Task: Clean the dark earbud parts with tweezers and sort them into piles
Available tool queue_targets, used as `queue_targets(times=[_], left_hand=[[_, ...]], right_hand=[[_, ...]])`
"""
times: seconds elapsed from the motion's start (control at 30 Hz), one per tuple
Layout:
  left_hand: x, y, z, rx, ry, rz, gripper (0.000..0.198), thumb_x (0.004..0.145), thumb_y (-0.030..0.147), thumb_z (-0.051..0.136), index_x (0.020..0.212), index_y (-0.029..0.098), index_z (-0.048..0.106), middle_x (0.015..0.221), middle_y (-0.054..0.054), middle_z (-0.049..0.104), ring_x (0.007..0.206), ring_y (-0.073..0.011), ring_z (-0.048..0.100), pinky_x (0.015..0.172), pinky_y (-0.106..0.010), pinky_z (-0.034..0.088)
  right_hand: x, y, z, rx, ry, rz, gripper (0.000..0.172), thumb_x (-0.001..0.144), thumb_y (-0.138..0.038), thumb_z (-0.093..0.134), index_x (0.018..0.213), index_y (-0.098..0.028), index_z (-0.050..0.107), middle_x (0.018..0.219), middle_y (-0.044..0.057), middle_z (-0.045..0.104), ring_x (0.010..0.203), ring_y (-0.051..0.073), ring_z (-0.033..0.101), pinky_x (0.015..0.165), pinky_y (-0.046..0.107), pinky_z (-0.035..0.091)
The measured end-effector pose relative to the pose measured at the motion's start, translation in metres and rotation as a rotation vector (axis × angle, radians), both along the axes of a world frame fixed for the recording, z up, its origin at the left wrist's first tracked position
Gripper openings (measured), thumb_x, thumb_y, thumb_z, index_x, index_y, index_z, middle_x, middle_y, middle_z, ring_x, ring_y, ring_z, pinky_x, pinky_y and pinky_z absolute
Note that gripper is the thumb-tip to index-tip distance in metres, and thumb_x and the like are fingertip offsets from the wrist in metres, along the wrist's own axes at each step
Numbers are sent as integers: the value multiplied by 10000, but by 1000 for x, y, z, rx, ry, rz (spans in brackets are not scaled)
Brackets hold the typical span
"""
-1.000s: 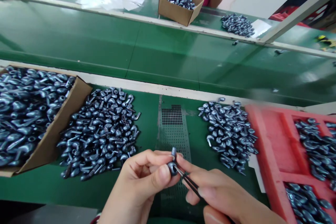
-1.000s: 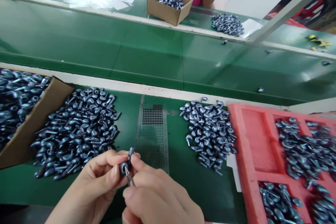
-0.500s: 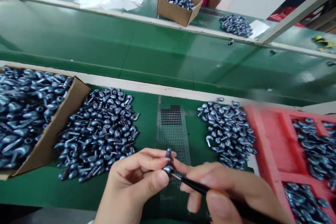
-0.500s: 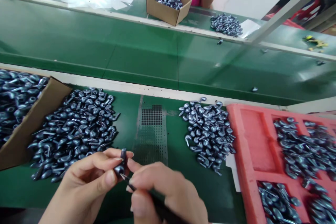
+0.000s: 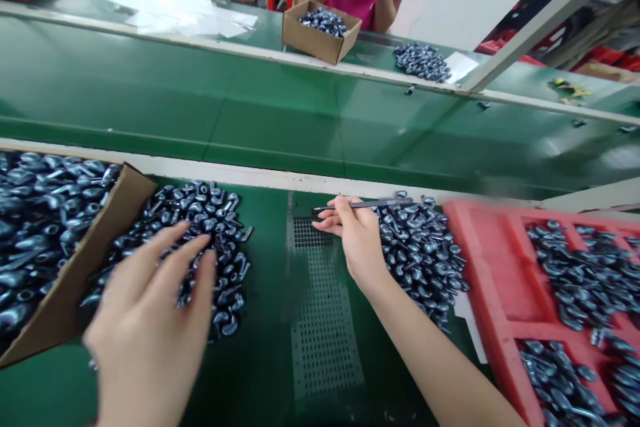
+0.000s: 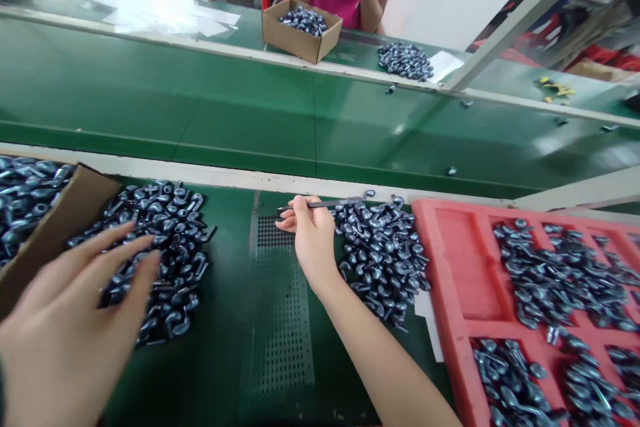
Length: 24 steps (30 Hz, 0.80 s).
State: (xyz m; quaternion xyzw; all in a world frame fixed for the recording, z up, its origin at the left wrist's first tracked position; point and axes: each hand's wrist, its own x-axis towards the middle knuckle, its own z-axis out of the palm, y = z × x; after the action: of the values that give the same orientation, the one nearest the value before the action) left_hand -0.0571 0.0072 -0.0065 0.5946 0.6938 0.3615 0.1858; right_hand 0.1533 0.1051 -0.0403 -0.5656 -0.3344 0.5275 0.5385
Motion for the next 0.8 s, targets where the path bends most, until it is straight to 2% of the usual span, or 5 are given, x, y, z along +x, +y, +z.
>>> queue_targets(times=[0.07, 0.17, 0.23, 0.47, 0.8], left_hand=[[35, 6, 2, 109, 248, -171, 334, 834, 184, 589, 1166, 195, 620, 1332, -86, 551, 1247, -323, 471, 1108, -455, 315], [78, 15, -5, -13, 360, -496, 387, 880, 205, 515, 1240, 74, 571, 1376, -215, 510, 1299, -340, 429, 1063, -483, 376], [92, 19, -14, -130, 380, -586, 498, 850, 240, 578, 1297, 30, 517, 1422, -270, 424, 1327, -394, 369, 1049, -544, 366], [94, 18, -37, -81, 563, -577, 652, 748, 323, 713, 1306, 44, 522, 1416, -273, 410, 1294, -411, 404, 1021, -543, 404], [96, 17, -43, 32, 754, -536, 703, 710, 442, 723, 1289, 81, 553, 1387, -236, 464, 1261, -370, 468, 990, -476, 460]], right_hand=[[0, 4, -7, 15, -11, -4, 203, 848, -346, 595, 757, -166, 572, 600, -17, 639, 507, 111, 629, 606, 287, 596], [1, 5, -12, 40, -14, 4, 195, 841, -348, 604, 760, -173, 573, 604, -21, 632, 539, 114, 628, 633, 295, 601], [1, 4, -13, 51, -12, 11, 199, 839, -358, 608, 770, -174, 573, 605, -23, 626, 572, 121, 633, 661, 307, 603], [1, 4, -18, 76, -13, 22, 206, 843, -353, 625, 786, -159, 586, 609, -36, 626, 566, 117, 624, 672, 326, 596], [2, 4, -22, 84, -3, 7, 179, 887, -296, 607, 799, -140, 605, 579, -59, 603, 600, 128, 649, 670, 339, 576]])
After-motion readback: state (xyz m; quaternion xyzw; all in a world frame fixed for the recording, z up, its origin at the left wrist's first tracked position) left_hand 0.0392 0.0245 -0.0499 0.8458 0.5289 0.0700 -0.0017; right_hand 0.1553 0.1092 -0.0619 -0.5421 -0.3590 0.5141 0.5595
